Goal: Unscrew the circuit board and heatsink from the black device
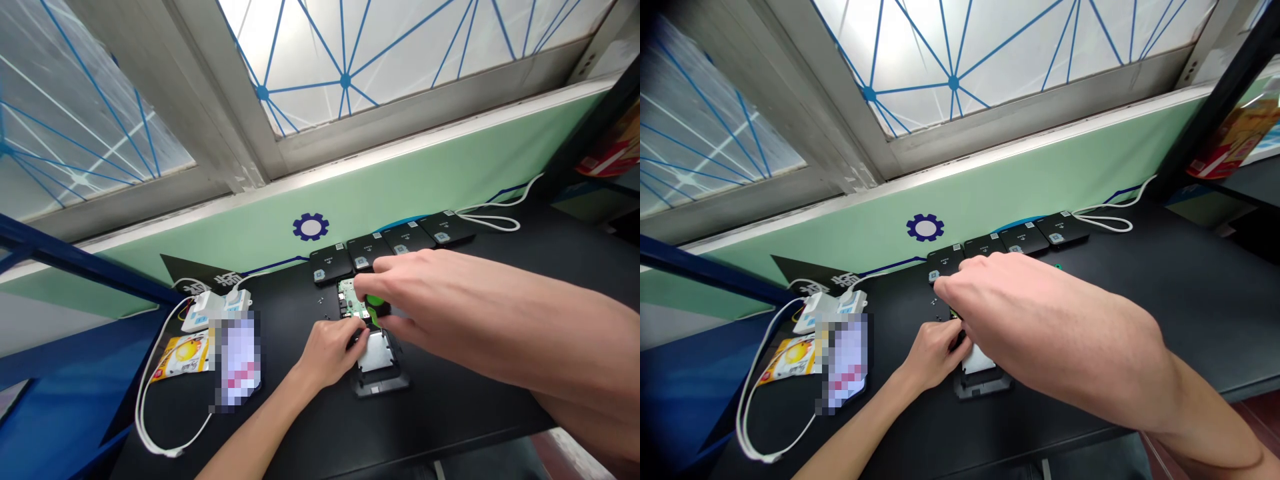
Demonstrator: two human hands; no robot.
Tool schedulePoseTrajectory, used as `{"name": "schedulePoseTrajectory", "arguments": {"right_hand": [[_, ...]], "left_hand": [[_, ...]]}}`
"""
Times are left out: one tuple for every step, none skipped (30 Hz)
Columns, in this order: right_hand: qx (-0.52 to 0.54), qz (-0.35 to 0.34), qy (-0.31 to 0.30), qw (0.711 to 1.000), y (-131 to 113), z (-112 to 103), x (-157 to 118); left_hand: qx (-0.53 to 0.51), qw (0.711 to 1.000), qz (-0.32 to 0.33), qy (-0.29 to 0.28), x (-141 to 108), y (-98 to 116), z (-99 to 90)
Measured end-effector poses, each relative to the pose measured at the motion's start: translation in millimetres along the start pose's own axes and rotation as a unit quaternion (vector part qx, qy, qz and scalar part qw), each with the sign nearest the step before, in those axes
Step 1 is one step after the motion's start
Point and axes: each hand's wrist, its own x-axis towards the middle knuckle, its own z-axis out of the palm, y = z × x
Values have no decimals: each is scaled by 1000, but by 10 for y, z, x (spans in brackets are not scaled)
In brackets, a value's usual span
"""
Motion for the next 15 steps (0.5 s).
{"name": "schedulePoseTrajectory", "arguments": {"right_hand": [[-4, 3, -2, 1000, 3, 6, -4], [-9, 7, -4, 1000, 1, 3, -8], [-14, 8, -2, 1000, -9, -9, -12], [-17, 8, -3, 1000, -26, -28, -18], [-20, 6, 0, 1000, -48, -54, -23], [-23, 6, 10, 1000, -72, -81, -28], [-31, 19, 13, 999, -97, -108, -30], [-34, 19, 12, 999, -118, -130, -28], [-37, 19, 5, 999, -134, -146, -23], [-40, 22, 2, 999, -142, -157, -15], [-39, 23, -1, 999, -144, -162, -5], [-35, 24, -5, 999, -139, -162, 5], [-29, 25, -7, 999, -129, -160, 15], [-21, 24, -10, 999, -116, -155, 21], [-13, 22, -12, 1000, -103, -148, 24]], "left_hand": [[-1, 1000, 1, 0, 1, 0, -1], [-1, 1000, 2, 0, 2, 0, -2], [-1, 1000, 3, -1, 3, 1, -2], [-1, 1000, 4, 0, 3, 1, -2], [-1, 1000, 6, 1, 3, 0, 0], [0, 1000, 7, 3, 1, -1, 4], [1, 1000, 7, 6, -2, -3, 9], [3, 1000, 7, 9, -6, -6, 16], [4, 1000, 7, 11, -11, -10, 22], [5, 1000, 7, 12, -14, -13, 28], [6, 1000, 7, 12, -18, -15, 32], [7, 1000, 6, 12, -19, -16, 34], [8, 1000, 5, 10, -20, -15, 33], [8, 1000, 4, 8, -18, -13, 30], [9, 1000, 2, 5, -16, -10, 26]]}}
